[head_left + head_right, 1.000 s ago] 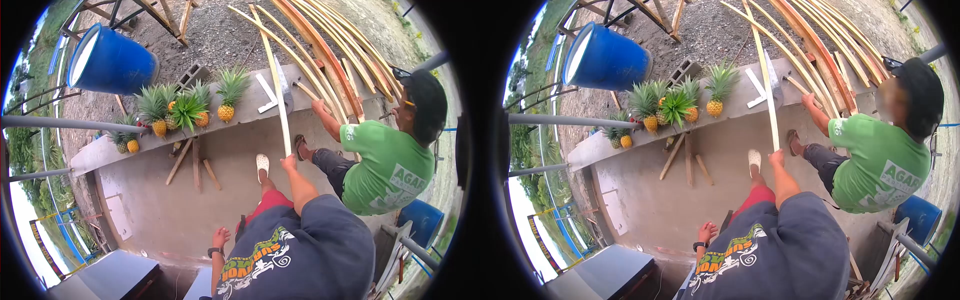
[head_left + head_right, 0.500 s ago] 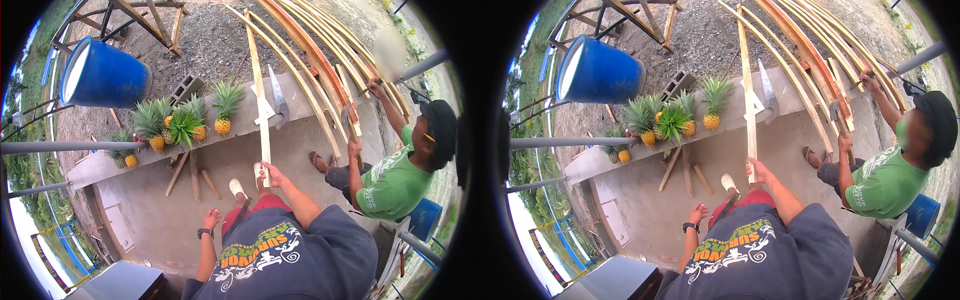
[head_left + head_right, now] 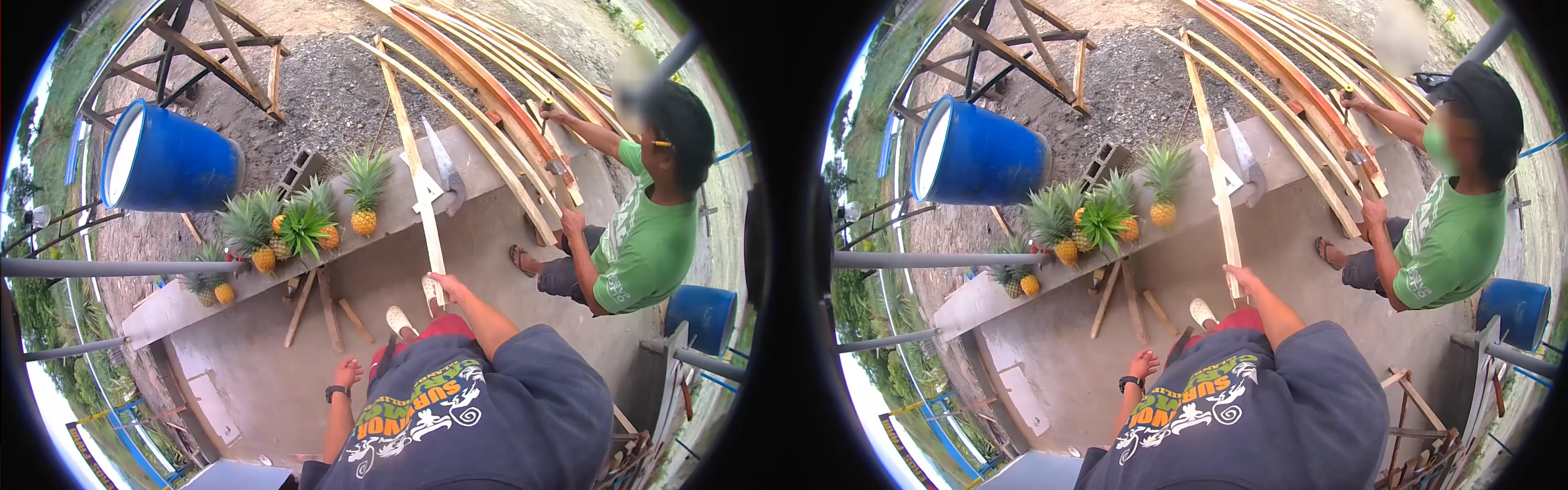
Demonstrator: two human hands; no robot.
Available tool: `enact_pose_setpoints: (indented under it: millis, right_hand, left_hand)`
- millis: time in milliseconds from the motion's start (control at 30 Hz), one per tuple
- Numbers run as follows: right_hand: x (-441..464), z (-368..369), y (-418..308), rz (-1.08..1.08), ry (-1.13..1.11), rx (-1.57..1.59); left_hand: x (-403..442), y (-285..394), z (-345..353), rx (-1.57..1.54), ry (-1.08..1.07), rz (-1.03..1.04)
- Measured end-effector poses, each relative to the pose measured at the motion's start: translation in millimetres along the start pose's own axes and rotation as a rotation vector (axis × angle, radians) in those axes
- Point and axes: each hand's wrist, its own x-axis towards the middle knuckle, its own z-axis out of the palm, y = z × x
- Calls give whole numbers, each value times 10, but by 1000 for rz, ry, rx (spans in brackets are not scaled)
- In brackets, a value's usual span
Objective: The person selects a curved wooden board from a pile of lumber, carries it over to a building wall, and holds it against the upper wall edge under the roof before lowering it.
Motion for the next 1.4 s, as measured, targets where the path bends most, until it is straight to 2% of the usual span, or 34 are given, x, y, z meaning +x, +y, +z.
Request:
enact_pose_setpoints:
  millis: [67, 133, 167, 233, 333, 400, 567, 700, 800, 900, 1000, 1033, 1067, 1100, 1133, 1167, 1233, 1367, 1400]
  right_hand:
    - [142, -46, 208, -16, 88, -26]
    - [227, -57, 255, -82, 190, -227]
    - [265, -59, 312, -72, 192, -219]
    - [326, -99, 384, -213, 186, -418]
    - [188, -18, 245, -89, 171, -537]
    - [69, 12, 201, -81, 198, -574]
    - [261, -87, 270, -215, 193, -671]
    - [534, -248, 302, -182, 180, -829]
    - [655, -635, 446, -248, 129, -876]
    - [834, -1085, 378, -138, 484, -502]
    - [977, -1752, 244, -152, 945, -409]
    - [973, -2015, 167, -169, 1037, -249]
    - [1072, -2401, 114, -126, 1022, 5]
    - [1096, -2689, 29, -161, 1136, 184]
    - [1107, -3077, -28, -254, 955, 575]
    - [725, -3129, -353, -303, 851, 762]
    - [865, -3695, -421, -412, 834, 1034]
    - [853, -4085, -817, -619, 846, 1280]
    - [898, -4188, -855, -667, 777, 1256]
  left_hand:
    - [-144, -169, -88, -55, 28, -120]
    - [-84, -432, -178, -57, 15, -155]
    - [-120, -467, -210, -62, 5, -197]
    - [-158, -507, -222, -47, -2, -209]
    - [-151, -459, -173, -73, -16, -185]
    - [-83, -352, -59, -76, 4, -165]
    - [38, 133, 126, -30, -37, -74]
    - [72, 461, 206, -19, -49, 45]
    - [62, 598, 215, -38, -69, 54]
    - [43, 552, 202, -8, -69, -5]
    - [-35, 421, 124, 83, -80, -92]
    - [-63, 368, 73, 97, -83, -116]
    - [-77, 363, 84, 143, -85, -154]
    - [-143, 350, 27, 188, -76, -198]
    - [-160, 304, -20, 219, -82, -228]
    - [-151, 252, -38, 219, -75, -242]
    - [-173, 189, -136, 333, -103, -283]
    - [-94, 215, -145, 327, -69, -345]
    - [-83, 241, -143, 329, -60, -359]
